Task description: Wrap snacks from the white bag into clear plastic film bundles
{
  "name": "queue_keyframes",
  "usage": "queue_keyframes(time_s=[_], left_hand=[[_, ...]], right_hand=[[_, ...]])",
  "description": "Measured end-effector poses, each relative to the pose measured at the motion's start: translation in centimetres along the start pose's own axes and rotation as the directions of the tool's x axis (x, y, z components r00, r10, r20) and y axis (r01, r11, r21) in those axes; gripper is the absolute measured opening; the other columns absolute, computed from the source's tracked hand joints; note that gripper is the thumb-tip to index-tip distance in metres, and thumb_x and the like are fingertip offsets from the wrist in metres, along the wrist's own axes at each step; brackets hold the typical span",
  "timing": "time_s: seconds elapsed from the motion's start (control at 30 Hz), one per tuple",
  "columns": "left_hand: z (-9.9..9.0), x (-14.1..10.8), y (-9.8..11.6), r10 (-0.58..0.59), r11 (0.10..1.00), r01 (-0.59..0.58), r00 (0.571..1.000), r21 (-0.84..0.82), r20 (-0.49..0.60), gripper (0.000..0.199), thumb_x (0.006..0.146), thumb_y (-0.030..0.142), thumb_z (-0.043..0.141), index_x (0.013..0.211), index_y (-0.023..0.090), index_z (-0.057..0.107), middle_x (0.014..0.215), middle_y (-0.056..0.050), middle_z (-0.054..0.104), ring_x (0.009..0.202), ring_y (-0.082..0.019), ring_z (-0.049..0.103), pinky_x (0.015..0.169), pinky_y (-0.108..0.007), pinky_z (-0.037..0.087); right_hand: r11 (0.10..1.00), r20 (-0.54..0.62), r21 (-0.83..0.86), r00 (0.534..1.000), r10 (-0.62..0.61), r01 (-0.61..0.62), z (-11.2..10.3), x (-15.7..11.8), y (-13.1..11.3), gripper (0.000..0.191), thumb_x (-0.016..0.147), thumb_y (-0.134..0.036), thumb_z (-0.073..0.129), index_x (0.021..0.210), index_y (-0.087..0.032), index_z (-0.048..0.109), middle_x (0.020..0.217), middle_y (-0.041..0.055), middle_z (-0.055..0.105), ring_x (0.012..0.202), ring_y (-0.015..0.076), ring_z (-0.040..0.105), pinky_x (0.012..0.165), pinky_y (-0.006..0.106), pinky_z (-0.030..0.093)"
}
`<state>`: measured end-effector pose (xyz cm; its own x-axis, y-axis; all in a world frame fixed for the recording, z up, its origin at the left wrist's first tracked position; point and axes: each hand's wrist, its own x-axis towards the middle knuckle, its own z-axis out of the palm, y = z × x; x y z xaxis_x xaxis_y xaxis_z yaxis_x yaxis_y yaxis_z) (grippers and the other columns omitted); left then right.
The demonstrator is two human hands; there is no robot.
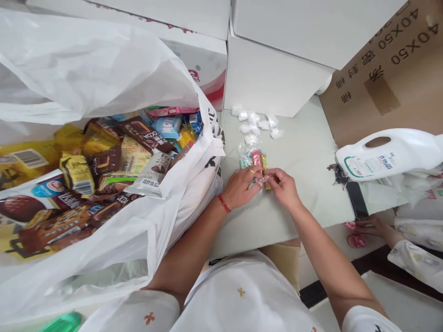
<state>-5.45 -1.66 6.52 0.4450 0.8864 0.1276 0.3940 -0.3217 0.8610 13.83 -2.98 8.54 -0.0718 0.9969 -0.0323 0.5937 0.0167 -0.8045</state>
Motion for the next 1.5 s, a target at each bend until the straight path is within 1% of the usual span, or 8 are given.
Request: queue_keyframes(time_s=[0.33,0.47,0.6,0.77,0.97,1.2,1.37,1.5], left_hand=[[2.3,1.1,-1.8,-0.036,0.972,0.078,0.982,0.221,-0.186,0.025,0.100,0.031,0.056,0.111,0.026,0.077,0.101,-0.008,0.064,0.104,-0.027,0.053,0.095,-0.042,0.044],[2.6,1.2,-1.9,-0.066,0.973,0.136,0.938,0.186,-0.340,0.019,0.093,0.029,0.066,0.108,0.026,0.077,0.110,-0.008,0.061,0.110,-0.028,0.051,0.100,-0.044,0.043],[2.9,0.9,-1.3,-0.089,0.968,0.195,0.854,0.156,-0.513,0.062,0.078,0.031,0.083,0.134,0.016,0.063,0.137,-0.016,0.050,0.129,-0.033,0.045,0.111,-0.048,0.040],[3.6,-0.5,0.2,0.019,0.953,0.110,0.907,0.281,-0.420,0.020,0.089,0.025,0.072,0.108,0.028,0.078,0.135,-0.008,0.058,0.129,-0.032,0.043,0.108,-0.048,0.039],[4.2,-0.9,-0.1,-0.044,0.941,0.189,0.890,0.280,-0.453,0.018,0.091,0.031,0.072,0.105,0.035,0.082,0.116,-0.008,0.062,0.111,-0.029,0.046,0.092,-0.045,0.041],[4.3,-1.2,-0.2,-0.039,0.935,0.200,0.879,0.292,-0.476,0.017,0.091,0.036,0.072,0.105,0.039,0.082,0.127,-0.008,0.057,0.117,-0.030,0.040,0.100,-0.048,0.036],[4.5,-1.3,0.2,-0.118,0.912,0.285,0.871,0.296,-0.476,0.017,0.091,0.039,0.072,0.105,0.040,0.082,0.113,-0.009,0.055,0.107,-0.029,0.042,0.093,-0.044,0.036],[4.6,-1.3,0.5,-0.151,0.887,0.309,0.897,0.343,-0.416,0.020,0.095,0.042,0.066,0.109,0.041,0.081,0.094,-0.008,0.055,0.092,-0.026,0.043,0.080,-0.040,0.033]], right_hand=[[0.982,-0.106,0.090,0.979,0.174,-0.165,-0.7,6.3,0.3,0.047,0.080,-0.051,0.068,0.116,-0.022,0.066,0.108,0.0052,0.070,0.093,0.0193,0.061,0.083,0.034,0.050],[0.961,0.134,0.097,0.960,0.247,-0.261,0.2,8.8,0.0,0.051,0.073,-0.056,0.077,0.108,-0.021,0.068,0.094,0.0038,0.070,0.087,0.0205,0.064,0.079,0.034,0.052],[0.919,0.152,0.218,0.942,0.301,-0.329,1.0,6.5,-0.5,0.047,0.069,-0.052,0.082,0.099,-0.021,0.064,0.087,0.0021,0.069,0.080,0.0189,0.063,0.075,0.033,0.053],[0.879,0.226,0.262,0.911,0.345,-0.398,-0.1,2.8,0.0,0.052,0.066,-0.052,0.086,0.100,-0.020,0.062,0.086,0.0009,0.065,0.076,0.0160,0.060,0.068,0.029,0.049],[0.880,0.099,0.233,0.910,0.402,-0.414,-1.2,7.4,0.3,0.060,0.070,-0.056,0.078,0.116,-0.019,0.066,0.102,0.0057,0.069,0.086,0.0178,0.060,0.069,0.028,0.049],[0.965,0.227,-0.143,0.942,0.249,-0.221,0.2,15.8,-1.9,0.029,0.068,-0.032,0.082,0.089,-0.014,0.073,0.081,0.0029,0.067,0.074,0.0156,0.057,0.070,0.028,0.044],[0.962,-0.010,-0.270,0.999,-0.052,0.047,-0.4,16.6,-4.1,0.019,0.085,-0.032,0.063,0.086,-0.015,0.072,0.082,0.0038,0.067,0.076,0.0162,0.056,0.073,0.029,0.042],[0.864,0.333,-0.488,0.941,0.055,0.122,1.0,13.5,-7.6,0.039,0.086,-0.056,0.066,0.079,-0.018,0.074,0.076,0.0051,0.067,0.073,0.0184,0.057,0.067,0.030,0.039]])
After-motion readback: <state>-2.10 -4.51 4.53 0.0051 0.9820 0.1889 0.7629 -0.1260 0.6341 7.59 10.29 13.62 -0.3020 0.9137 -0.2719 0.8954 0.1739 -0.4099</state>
